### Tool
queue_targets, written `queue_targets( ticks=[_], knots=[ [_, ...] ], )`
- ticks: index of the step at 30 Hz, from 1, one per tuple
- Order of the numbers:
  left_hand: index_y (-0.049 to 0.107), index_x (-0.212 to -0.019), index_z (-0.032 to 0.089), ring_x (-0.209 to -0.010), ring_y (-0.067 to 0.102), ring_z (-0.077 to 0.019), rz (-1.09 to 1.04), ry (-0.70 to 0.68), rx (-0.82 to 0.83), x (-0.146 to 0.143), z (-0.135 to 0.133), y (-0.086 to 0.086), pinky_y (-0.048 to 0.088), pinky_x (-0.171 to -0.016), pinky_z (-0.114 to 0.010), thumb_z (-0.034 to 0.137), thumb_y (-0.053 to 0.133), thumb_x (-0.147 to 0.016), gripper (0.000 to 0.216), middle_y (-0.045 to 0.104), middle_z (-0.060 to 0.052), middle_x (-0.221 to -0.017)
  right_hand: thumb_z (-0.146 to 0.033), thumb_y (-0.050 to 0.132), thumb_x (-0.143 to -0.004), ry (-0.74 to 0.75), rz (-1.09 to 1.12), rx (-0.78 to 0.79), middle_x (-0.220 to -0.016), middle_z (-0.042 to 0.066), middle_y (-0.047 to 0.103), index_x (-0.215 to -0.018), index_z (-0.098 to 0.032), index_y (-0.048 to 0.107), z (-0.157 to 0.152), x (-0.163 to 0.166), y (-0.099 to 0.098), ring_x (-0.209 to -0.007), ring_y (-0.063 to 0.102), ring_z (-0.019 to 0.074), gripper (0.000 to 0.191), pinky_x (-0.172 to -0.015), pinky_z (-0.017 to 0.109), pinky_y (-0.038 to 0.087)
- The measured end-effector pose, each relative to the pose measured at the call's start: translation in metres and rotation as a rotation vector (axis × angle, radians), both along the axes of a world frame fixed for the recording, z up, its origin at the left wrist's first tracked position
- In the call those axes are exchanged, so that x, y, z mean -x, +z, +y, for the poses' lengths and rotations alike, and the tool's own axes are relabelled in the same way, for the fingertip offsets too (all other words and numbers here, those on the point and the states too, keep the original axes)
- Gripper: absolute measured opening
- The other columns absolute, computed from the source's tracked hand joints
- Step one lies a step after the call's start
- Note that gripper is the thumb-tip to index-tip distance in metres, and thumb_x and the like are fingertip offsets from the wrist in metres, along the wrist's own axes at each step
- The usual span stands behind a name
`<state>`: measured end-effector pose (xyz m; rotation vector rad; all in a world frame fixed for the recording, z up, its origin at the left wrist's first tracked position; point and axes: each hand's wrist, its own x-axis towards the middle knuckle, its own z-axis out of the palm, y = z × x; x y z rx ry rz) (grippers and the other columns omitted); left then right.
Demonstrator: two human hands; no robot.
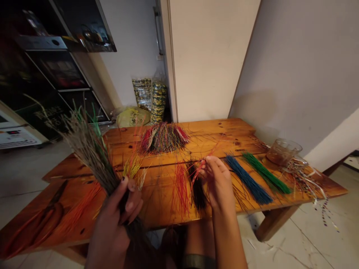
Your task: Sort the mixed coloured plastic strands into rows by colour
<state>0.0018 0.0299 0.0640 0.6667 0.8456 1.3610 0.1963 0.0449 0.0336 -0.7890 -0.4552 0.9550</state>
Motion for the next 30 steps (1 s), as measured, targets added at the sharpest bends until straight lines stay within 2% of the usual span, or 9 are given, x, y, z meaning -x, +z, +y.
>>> queue_targets(
  ticks=[4,8,11,15,18,21,24,27,30],
  knots=[
    [0.055,-0.057,0.015,-0.030,0.023,0.0000,0.031,-0.008,0.013,0.002,-0.004,0.002,0.018,-0.030,-0.013,0.042,0.070,-0.065,0.032,0.043,0.007,-0.039,-0.029,0.074,-0.066,0.133,-0.136,0.046,-0.069,-0.002,0.060,-0.073,-0.018,0.065,-0.002,0.005,-0.003,-0.059,0.055,0.0075,0.016,-0.052,0.014,0.048],
    [0.054,-0.056,0.017,-0.030,0.026,-0.0018,-0.055,-0.053,0.030,0.020,-0.016,0.010,0.021,-0.030,-0.012,0.039,0.067,-0.070,0.029,0.037,0.007,-0.035,-0.035,0.070,-0.070,0.345,-0.407,0.139,-0.069,-0.002,0.058,-0.074,-0.018,0.062,0.007,-0.007,-0.013,-0.059,0.054,0.0073,0.019,-0.052,0.015,0.048],
    [0.052,-0.054,0.020,-0.030,0.024,-0.0038,-0.145,-0.102,-0.030,0.035,-0.029,0.019,0.025,-0.031,-0.014,0.034,0.063,-0.075,0.027,0.032,0.007,-0.034,-0.035,0.066,-0.073,0.506,-0.560,0.267,-0.068,-0.002,0.058,-0.074,-0.017,0.061,0.026,-0.020,-0.021,-0.058,0.054,0.0072,0.019,-0.053,0.016,0.048],
    [0.053,-0.055,0.022,-0.031,0.014,-0.0049,-0.196,-0.135,-0.087,0.041,-0.040,0.026,0.025,-0.032,-0.016,0.030,0.060,-0.078,0.025,0.020,0.009,-0.033,-0.024,0.061,-0.079,0.641,-0.717,0.462,-0.060,-0.002,0.056,-0.069,-0.013,0.058,0.060,-0.023,-0.035,-0.052,0.053,0.0076,0.015,-0.051,0.019,0.048],
    [0.054,-0.056,0.022,-0.031,0.018,-0.0051,-0.185,-0.177,-0.103,0.040,-0.039,0.025,0.027,-0.033,-0.015,0.032,0.059,-0.079,0.025,0.023,0.008,-0.034,-0.024,0.056,-0.085,0.701,-0.863,0.610,-0.068,-0.001,0.058,-0.079,-0.011,0.058,0.083,-0.015,-0.052,-0.055,0.055,0.0082,0.014,-0.052,0.022,0.049],
    [0.055,-0.057,0.021,-0.032,0.026,-0.0046,-0.143,-0.201,-0.095,0.038,-0.032,0.021,0.029,-0.034,-0.014,0.035,0.060,-0.078,0.026,0.032,0.007,-0.035,-0.029,0.053,-0.088,0.715,-0.995,0.725,-0.085,0.003,0.060,-0.096,-0.012,0.058,0.097,-0.003,-0.066,-0.066,0.059,0.0111,0.019,-0.058,0.026,0.051],
    [0.053,-0.056,0.019,-0.030,0.025,-0.0041,-0.099,-0.163,-0.090,0.035,-0.026,0.017,0.025,-0.031,-0.014,0.036,0.063,-0.076,0.027,0.033,0.008,-0.034,-0.029,0.053,-0.088,0.676,-1.101,0.767,-0.094,0.005,0.060,-0.102,-0.012,0.057,0.098,0.007,-0.071,-0.074,0.060,0.0135,0.022,-0.064,0.029,0.052],
    [0.053,-0.058,0.019,-0.030,0.020,-0.0042,-0.067,-0.101,-0.077,0.028,-0.022,0.016,0.020,-0.030,-0.016,0.032,0.063,-0.075,0.024,0.030,0.008,-0.033,-0.033,0.051,-0.089,0.569,-1.181,0.695,-0.083,0.002,0.060,-0.092,-0.011,0.059,0.090,0.007,-0.062,-0.069,0.059,0.0128,0.024,-0.061,0.028,0.050],
    [0.053,-0.058,0.017,-0.032,0.016,-0.0032,-0.070,-0.103,-0.046,0.017,-0.017,0.014,0.018,-0.032,-0.016,0.033,0.060,-0.077,0.026,0.029,0.009,-0.034,-0.035,0.060,-0.081,0.382,-1.225,0.560,-0.059,-0.003,0.054,-0.071,-0.013,0.061,0.078,-0.005,-0.037,-0.053,0.053,0.0108,0.024,-0.052,0.023,0.041]
  ],
)
